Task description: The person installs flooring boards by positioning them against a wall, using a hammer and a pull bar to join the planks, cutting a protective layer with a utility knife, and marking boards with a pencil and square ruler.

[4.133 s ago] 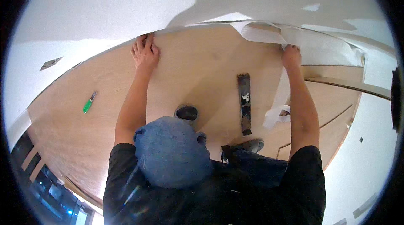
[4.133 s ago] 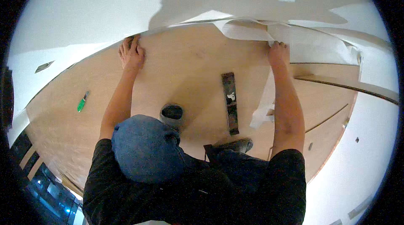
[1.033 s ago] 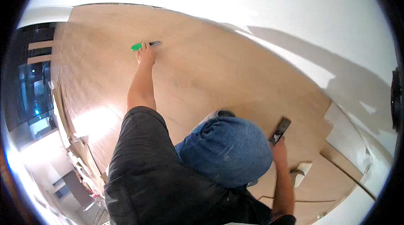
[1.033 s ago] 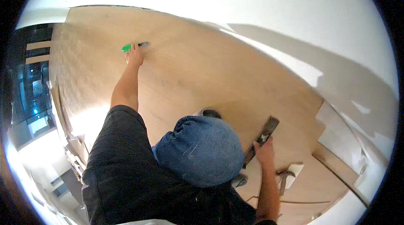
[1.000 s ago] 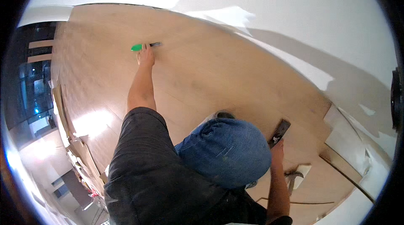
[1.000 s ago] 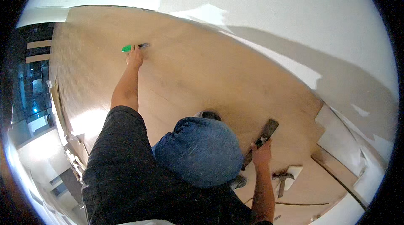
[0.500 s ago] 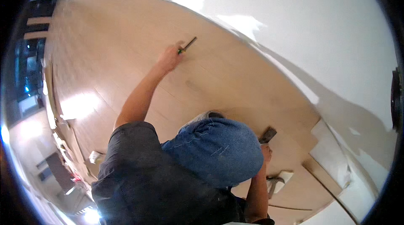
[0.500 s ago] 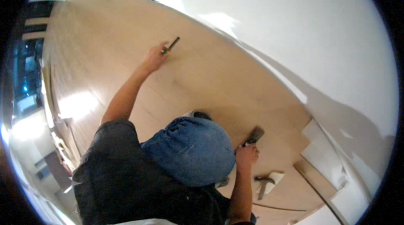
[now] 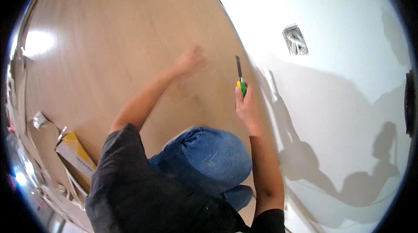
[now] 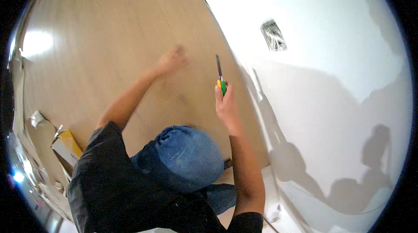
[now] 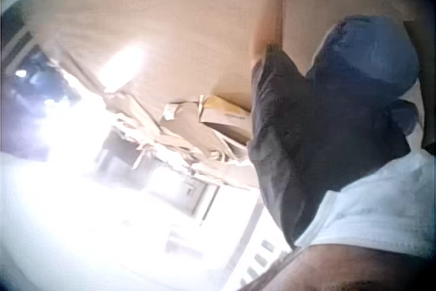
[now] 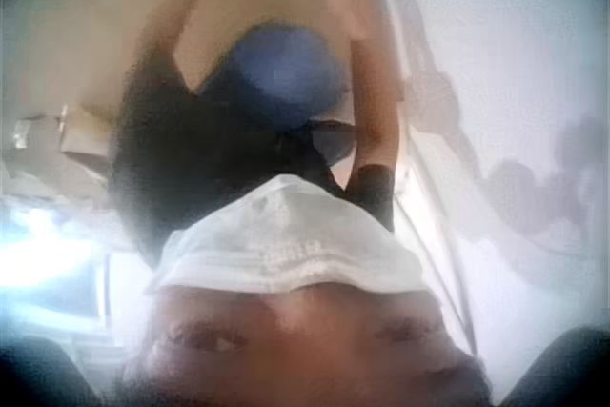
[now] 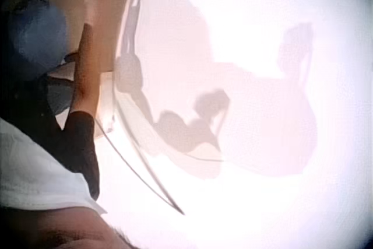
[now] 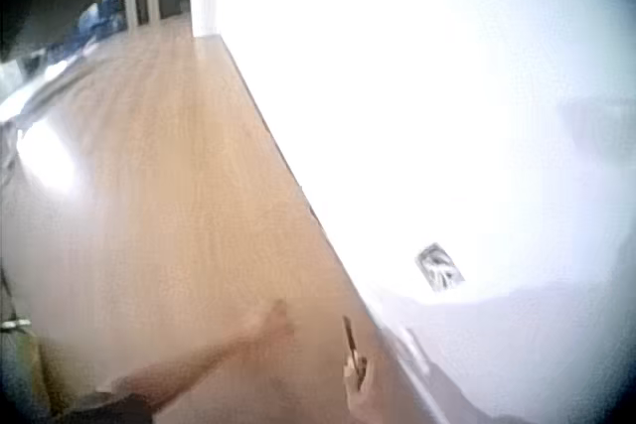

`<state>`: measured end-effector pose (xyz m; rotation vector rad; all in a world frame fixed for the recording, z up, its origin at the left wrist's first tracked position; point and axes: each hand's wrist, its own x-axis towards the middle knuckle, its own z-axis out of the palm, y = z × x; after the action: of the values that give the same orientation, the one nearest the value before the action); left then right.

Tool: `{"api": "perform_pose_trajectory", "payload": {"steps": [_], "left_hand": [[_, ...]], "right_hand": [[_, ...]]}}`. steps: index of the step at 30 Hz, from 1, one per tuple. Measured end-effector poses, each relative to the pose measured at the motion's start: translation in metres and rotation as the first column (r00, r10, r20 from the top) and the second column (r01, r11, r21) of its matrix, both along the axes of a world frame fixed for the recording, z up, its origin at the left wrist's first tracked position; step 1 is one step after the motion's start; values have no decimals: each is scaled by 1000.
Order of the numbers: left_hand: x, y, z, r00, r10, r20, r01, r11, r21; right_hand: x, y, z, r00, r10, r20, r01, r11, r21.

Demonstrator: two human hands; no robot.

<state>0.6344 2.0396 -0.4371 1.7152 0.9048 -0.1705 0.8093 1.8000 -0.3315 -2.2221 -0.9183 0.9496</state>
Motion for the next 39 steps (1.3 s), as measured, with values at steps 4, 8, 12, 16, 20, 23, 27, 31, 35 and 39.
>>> {"api": "perform_pose_trajectory", "payload": {"steps": [4, 8, 12, 16, 20, 23, 27, 31, 35, 39], "left_hand": [[-49, 150, -79, 824, 543, -159, -323, 681, 657], [-6, 139, -102, 820, 543, -180, -150, 507, 849], [6, 144, -91, 816, 552, -170, -183, 527, 830], [6, 144, -89, 809, 552, -199, -178, 554, 813], [2, 142, -97, 801, 579, -153, -213, 514, 831], [-2, 150, -91, 804, 574, -156, -220, 531, 818], [-2, 150, -91, 809, 564, -166, -219, 551, 805], [-3, 151, -94, 808, 570, -150, -233, 542, 807], [-4, 150, -93, 805, 574, -149, -230, 534, 814], [-1, 148, -97, 821, 565, -82, -266, 506, 820]], "right_hand": [[29, 166, -6, 931, 267, 248, -238, 961, -139], [69, 290, -53, 824, 330, 460, -282, 944, -171], [83, 355, -88, 821, 360, 443, -248, 924, -290], [86, 373, -101, 816, 367, 446, -224, 913, -340], [88, 376, -99, 808, 388, 444, -244, 905, -348], [83, 389, -89, 766, 444, 465, -279, 881, -383], [88, 392, -95, 742, 464, 485, -302, 876, -376], [84, 393, -94, 719, 506, 477, -310, 848, -431], [88, 394, -98, 681, 551, 482, -322, 816, -480], [88, 391, -96, 691, 541, 479, -316, 822, -474]]}}
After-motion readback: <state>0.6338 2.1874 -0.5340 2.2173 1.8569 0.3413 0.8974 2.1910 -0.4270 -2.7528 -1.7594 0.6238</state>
